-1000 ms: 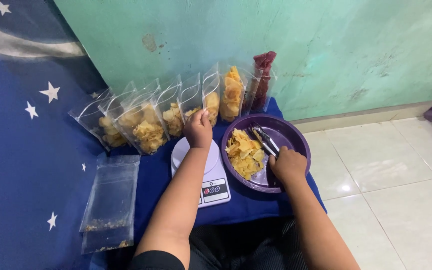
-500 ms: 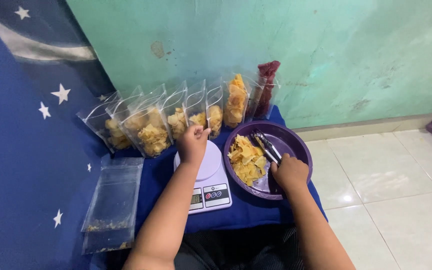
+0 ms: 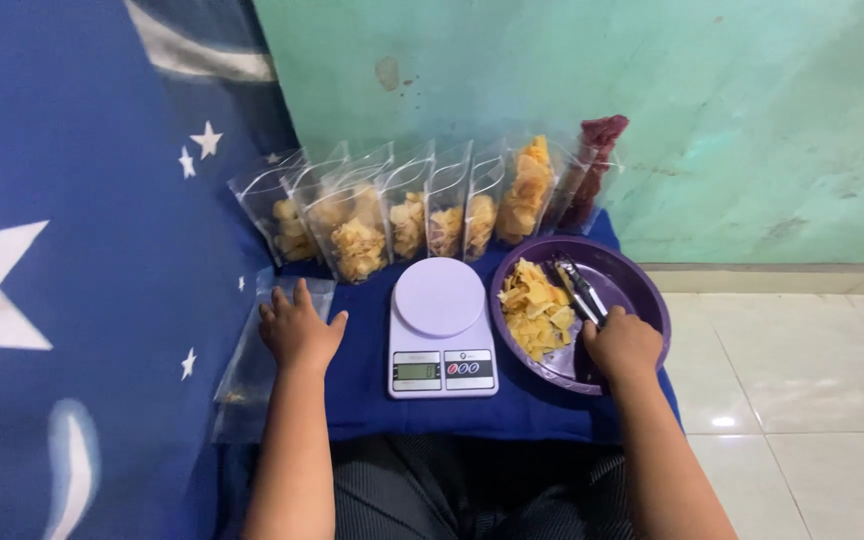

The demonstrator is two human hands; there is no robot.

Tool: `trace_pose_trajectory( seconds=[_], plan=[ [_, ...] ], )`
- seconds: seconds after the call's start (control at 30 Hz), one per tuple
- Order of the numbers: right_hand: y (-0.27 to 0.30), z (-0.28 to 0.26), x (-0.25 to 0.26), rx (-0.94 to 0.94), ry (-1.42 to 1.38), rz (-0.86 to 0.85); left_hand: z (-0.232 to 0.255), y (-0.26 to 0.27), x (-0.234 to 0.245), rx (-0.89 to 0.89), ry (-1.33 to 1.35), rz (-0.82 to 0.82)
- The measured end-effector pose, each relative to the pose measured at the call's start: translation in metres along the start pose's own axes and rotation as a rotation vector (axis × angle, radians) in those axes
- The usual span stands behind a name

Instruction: The person is weighing portions of chips on a digital scale and then pouring them into individual plastic bags for packaging.

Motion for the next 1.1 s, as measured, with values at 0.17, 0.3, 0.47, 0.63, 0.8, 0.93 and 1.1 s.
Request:
trace_pose_trajectory(
  seconds=[0.17,0.3,0.47,0.63,0.8,0.93,1.1],
  plan=[
    [-0.001,0.0,-0.004,-0.007,0.007,-0.004,-0.033,-0.002,-0.029,0.055,-0.048,-0.147],
    [0.0,0.001,-0.007,-0.005,0.003,-0.002,-0.033,0.012,-0.014,-0.003,0.061,-0.112],
    [0.001,-0.001,-0.001,-0.005,-0.002,-0.024,-0.024,0.032,0.021,-0.069,0.167,0.094],
    [0.004,-0.002,0.013,-0.017,-0.038,-0.062,0.02,0.068,0.052,-0.266,0.292,0.402],
    [0.02,-0.018,0.058,0.032,-0.301,0.019,0.071,0.116,0.042,-0.76,0.478,0.729],
    [0.08,-0.082,0.092,0.205,-0.965,-0.026,0.097,0.139,0.027,-0.892,0.532,0.717],
    [0.086,-0.121,0.062,0.381,-1.474,-0.401,0.122,0.171,0.053,-1.02,0.554,0.589]
  ],
)
Point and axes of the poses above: each hand's wrist, its own y-axis away from the middle knuckle, its own x-axis out of the back of the hand, z = x × y, the point moved 6 cm from there along -y, towards the middle knuckle
